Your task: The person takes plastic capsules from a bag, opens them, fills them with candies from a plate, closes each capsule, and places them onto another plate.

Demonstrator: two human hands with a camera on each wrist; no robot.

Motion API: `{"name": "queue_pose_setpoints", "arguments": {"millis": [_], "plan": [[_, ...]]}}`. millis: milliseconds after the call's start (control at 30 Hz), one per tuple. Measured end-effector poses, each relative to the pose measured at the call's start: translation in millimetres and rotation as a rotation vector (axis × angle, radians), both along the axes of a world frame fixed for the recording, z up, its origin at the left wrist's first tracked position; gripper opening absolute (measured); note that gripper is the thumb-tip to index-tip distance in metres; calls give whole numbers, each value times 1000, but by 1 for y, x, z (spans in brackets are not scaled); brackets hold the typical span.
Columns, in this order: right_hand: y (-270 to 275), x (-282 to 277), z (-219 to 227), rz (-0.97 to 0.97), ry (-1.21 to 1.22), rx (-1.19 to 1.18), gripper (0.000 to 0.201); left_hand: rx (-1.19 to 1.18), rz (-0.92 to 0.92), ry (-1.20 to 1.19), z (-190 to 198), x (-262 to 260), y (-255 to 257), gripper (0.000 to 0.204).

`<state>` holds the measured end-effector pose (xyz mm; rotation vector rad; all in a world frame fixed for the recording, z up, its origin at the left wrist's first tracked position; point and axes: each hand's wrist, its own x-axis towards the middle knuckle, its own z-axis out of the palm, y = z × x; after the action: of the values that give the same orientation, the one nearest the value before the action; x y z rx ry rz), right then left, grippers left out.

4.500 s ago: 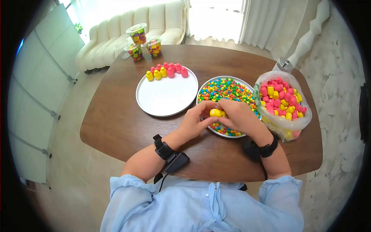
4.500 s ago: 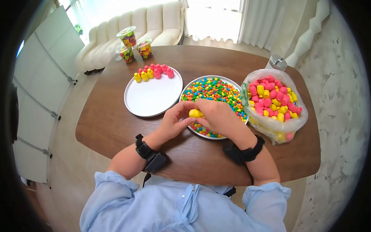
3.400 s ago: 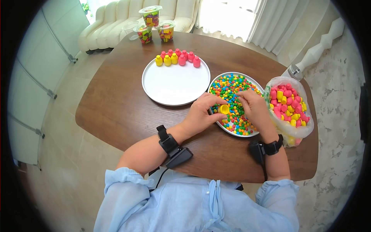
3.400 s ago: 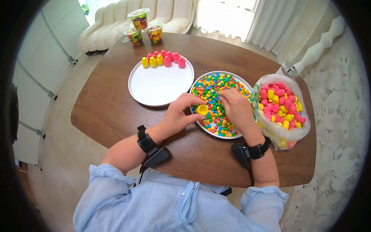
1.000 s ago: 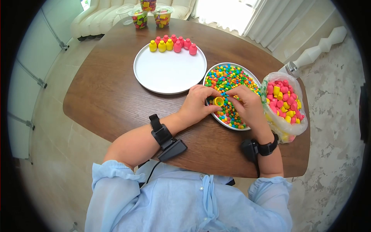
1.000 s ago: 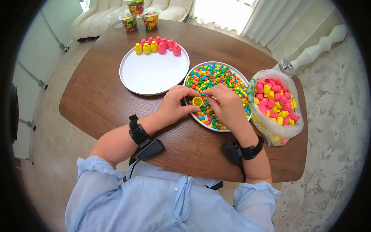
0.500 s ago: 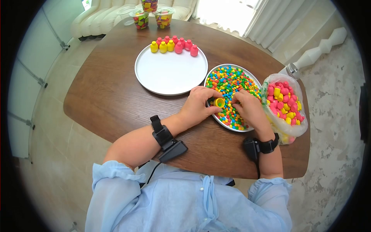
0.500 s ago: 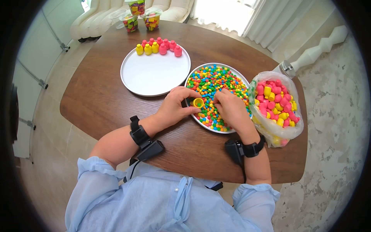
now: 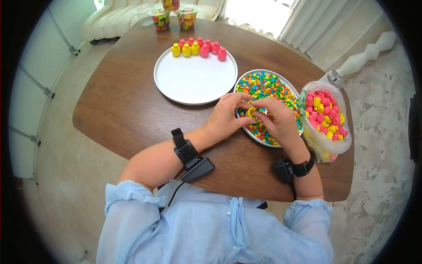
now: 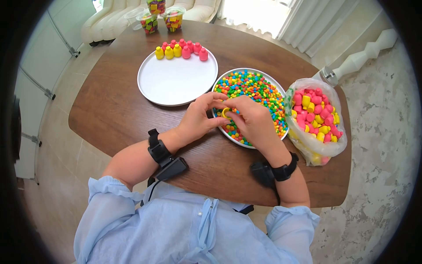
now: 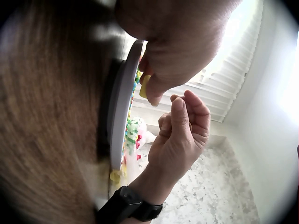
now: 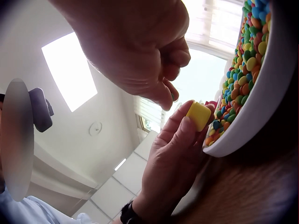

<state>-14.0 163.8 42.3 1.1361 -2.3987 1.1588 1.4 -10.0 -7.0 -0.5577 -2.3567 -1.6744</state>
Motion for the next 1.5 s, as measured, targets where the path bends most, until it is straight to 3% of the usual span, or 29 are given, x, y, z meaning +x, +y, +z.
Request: {"name": "queue_pose_setpoints", "arguments": {"millis": [167, 233, 367, 433, 467, 533, 567, 633, 767, 833, 933, 1067, 1167, 1267, 1333, 1367, 1433, 1500], "plan": [[8, -3, 2, -123, 67, -33, 24, 39, -48, -20, 3, 3, 1, 54], [16, -3, 8, -231, -224, 79, 22, 55, -23, -10, 8, 5, 0, 48], [22, -12, 6, -259, -320, -2, 16, -104, 2, 52, 8, 4, -4, 39], [25, -16, -1, -28, -261, -168, 11, -81, 4, 138, 8, 4, -2, 32], [26, -16, 0, -29, -262, -171, 11, -83, 3, 138, 9, 4, -3, 32], [28, -15, -1, 87, -504, -180, 14, -47, -16, 201, 9, 3, -3, 32], [29, -15, 2, 88, -504, -181, 14, -49, -15, 200, 8, 3, -3, 32], [31, -13, 10, 79, -662, -10, 18, 24, -63, 127, 8, 3, -3, 35], [19, -4, 10, 156, -555, -236, 24, 178, -115, 52, 11, 5, -1, 38], [18, 0, 23, 119, -354, -99, 29, 188, -148, 137, 7, 2, -1, 36], [19, 4, 30, 134, -275, -31, 34, 321, -194, 79, 4, 3, 3, 33], [19, 7, 24, 91, -320, -44, 32, 347, -212, 37, 3, 4, 4, 33], [17, 5, 26, 139, -218, -8, 31, 308, -209, 33, 4, 3, 2, 33], [19, 2, 26, 64, -191, -49, 24, 293, -203, 49, 6, 4, 1, 32], [31, -11, 17, -8, -95, 74, 16, 194, -215, -93, 9, 5, -3, 35], [31, -13, 14, -9, -95, 75, 16, 196, -216, -93, 8, 5, -1, 35], [30, -16, 9, -189, -160, 269, 12, 263, -128, -14, 4, 3, 1, 33], [28, -16, 2, -209, -166, 305, 12, 255, -129, -2, 2, 2, 1, 34]]}}
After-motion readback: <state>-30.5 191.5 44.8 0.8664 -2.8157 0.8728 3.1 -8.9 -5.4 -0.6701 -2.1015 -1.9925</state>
